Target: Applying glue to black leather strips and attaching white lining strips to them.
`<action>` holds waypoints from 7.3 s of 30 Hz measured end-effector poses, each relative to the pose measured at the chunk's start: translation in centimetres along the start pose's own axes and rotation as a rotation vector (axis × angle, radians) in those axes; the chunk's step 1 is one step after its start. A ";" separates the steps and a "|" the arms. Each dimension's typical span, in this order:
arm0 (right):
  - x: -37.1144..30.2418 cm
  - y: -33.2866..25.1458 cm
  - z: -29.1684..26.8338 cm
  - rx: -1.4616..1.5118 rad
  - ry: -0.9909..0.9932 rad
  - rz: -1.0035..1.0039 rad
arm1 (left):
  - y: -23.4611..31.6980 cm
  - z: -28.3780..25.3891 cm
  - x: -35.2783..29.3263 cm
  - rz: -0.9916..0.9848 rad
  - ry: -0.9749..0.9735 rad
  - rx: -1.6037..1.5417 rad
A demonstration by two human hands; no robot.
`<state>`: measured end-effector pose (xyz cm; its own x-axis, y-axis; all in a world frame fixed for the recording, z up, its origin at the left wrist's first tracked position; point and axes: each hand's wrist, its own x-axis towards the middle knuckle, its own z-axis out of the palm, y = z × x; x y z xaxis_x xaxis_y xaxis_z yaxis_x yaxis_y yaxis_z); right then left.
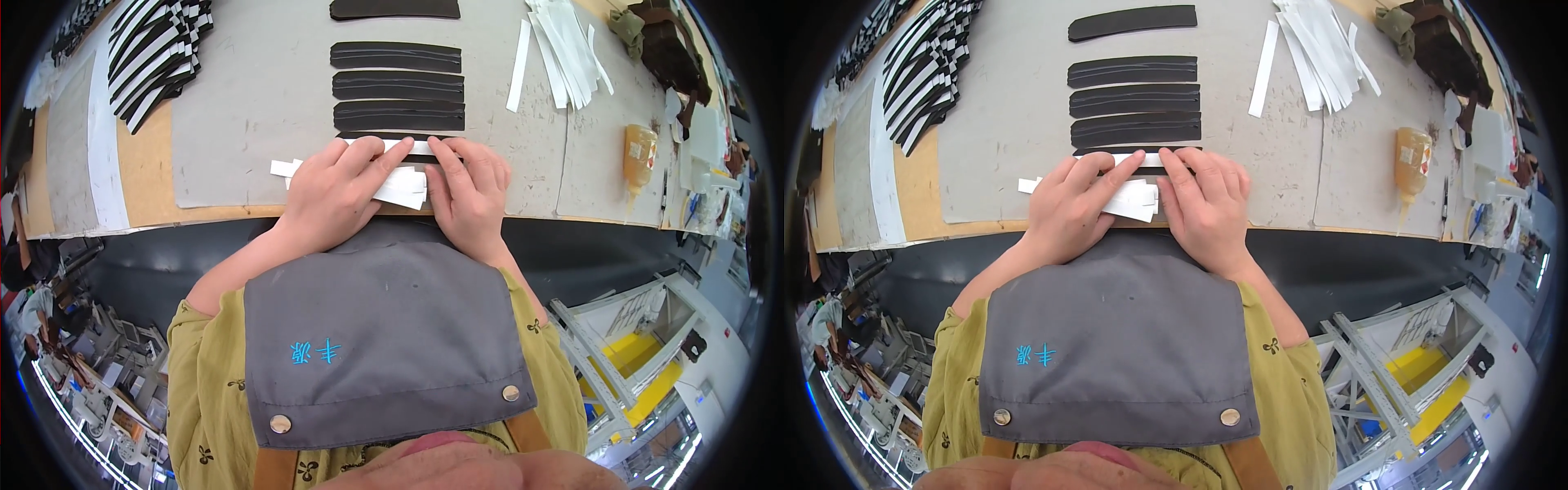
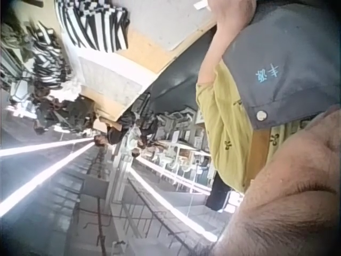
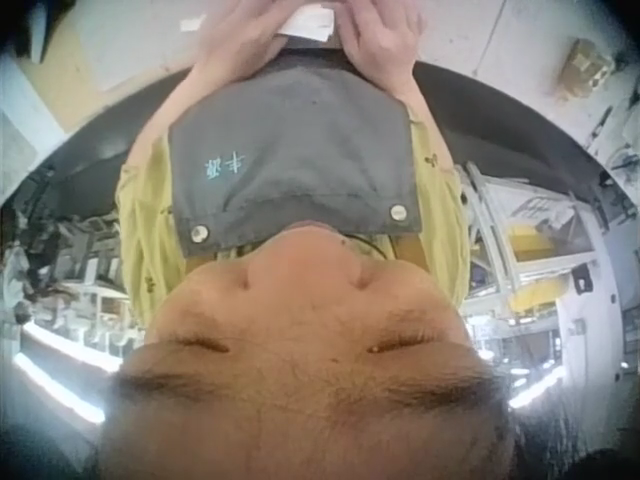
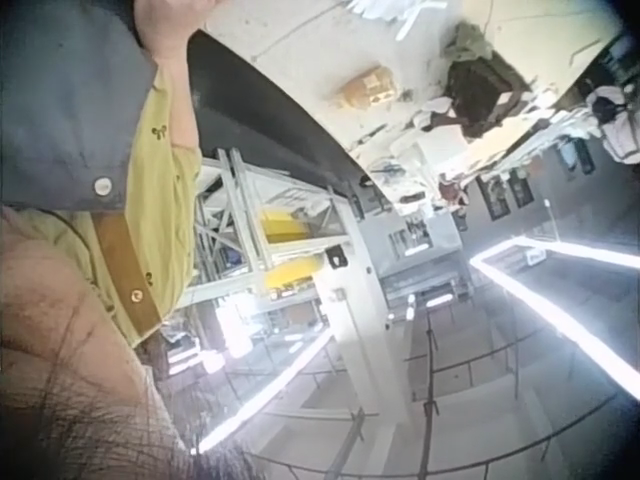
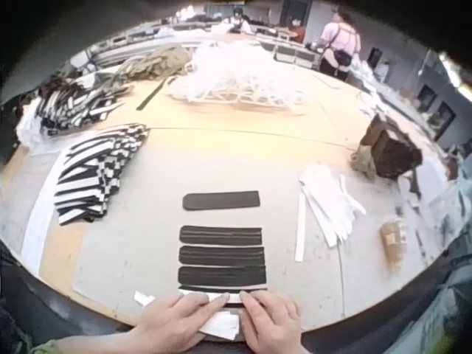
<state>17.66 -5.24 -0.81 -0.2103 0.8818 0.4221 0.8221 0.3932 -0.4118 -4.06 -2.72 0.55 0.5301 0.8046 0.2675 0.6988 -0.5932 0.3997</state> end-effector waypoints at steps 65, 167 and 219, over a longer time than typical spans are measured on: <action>9.4 -1.9 -1.0 0.430 -0.495 0.227 | -4.9 -3.7 -2.1 0.012 -0.019 -0.027; 1.0 3.1 -1.9 -0.030 -0.091 0.059 | -1.5 1.4 6.0 0.187 0.003 -0.008; 5.1 -2.3 2.3 -0.093 -0.322 -0.211 | -3.9 -2.4 -2.4 -0.113 0.042 0.103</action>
<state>13.48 -1.02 0.48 -0.5227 0.8267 0.2083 0.7843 0.5621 -0.2625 -9.23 -2.27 0.44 0.4265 0.8655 0.2628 0.7994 -0.4966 0.3381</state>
